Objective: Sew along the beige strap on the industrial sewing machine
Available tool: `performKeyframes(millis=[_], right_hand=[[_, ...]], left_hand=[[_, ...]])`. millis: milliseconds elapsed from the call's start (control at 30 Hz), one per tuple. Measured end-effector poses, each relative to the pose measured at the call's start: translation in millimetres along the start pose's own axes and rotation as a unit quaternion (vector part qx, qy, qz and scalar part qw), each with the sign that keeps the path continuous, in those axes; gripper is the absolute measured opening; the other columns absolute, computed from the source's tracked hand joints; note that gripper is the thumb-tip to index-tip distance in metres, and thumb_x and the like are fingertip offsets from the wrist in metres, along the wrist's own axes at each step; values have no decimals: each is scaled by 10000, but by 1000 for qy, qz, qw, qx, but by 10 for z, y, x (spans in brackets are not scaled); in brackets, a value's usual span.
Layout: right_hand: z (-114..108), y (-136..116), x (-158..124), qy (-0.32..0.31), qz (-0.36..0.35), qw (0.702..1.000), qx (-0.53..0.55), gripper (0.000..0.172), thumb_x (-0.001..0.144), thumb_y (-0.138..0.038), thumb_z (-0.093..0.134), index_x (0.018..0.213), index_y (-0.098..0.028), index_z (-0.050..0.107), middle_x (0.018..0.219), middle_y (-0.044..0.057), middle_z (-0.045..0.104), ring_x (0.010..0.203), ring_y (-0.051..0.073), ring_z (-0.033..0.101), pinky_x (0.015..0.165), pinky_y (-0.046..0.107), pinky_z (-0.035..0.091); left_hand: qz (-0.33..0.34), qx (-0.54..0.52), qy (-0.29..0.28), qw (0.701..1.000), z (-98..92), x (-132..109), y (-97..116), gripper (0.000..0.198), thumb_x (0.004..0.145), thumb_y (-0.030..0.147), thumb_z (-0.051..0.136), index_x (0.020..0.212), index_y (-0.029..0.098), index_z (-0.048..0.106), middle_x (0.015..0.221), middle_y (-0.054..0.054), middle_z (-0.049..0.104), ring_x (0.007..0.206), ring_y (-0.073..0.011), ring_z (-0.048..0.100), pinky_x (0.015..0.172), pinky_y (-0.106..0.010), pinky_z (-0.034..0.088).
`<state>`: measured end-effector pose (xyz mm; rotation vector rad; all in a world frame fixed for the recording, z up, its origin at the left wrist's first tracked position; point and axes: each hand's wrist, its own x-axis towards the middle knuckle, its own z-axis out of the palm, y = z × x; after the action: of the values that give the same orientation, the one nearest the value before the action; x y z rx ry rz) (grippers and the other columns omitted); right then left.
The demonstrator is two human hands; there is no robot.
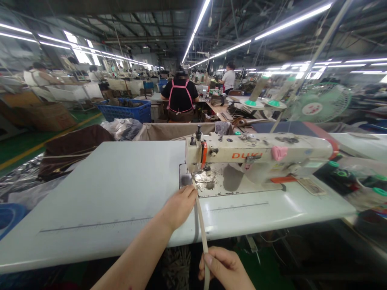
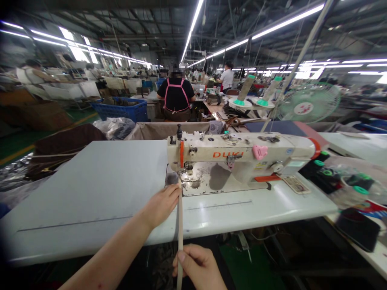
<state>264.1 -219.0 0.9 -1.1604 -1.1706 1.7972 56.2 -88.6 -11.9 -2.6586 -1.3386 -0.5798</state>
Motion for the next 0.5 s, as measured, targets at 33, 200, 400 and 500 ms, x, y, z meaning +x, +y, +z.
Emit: performKeyframes(millis=[33,200,400,500], right_hand=[[-5,2,0,-2,-1,1000,0,504,867,-667,790,750,-178,819,704,43,732,677,167,627,694,287,477],[-20,34,10,-15,-2,1000,-4,497,884,-657,778,756,-179,823,709,49,737,686,172,639,705,292,482],[-42,94,29,-32,-6,999,1,503,892,-662,766,786,-174,826,709,51,727,662,165,628,685,291,481],[-54,95,39,-51,-10,999,5,468,897,-640,773,824,-180,823,723,43,715,665,160,615,692,293,474]], left_hand=[[0,0,0,1000,3,-2,-2,215,1018,121,550,1225,163,588,1318,-126,666,1262,-276,660,1141,-426,561],[12,22,3,1000,16,5,-4,227,1027,126,515,1241,161,583,1343,-137,663,1313,-274,640,1188,-441,524],[-1,31,9,999,51,10,0,240,1035,150,518,1270,158,567,1359,-129,656,1321,-272,636,1184,-414,528],[5,31,3,999,62,0,-4,256,1046,156,508,1297,163,556,1353,-117,661,1342,-272,624,1188,-418,525]])
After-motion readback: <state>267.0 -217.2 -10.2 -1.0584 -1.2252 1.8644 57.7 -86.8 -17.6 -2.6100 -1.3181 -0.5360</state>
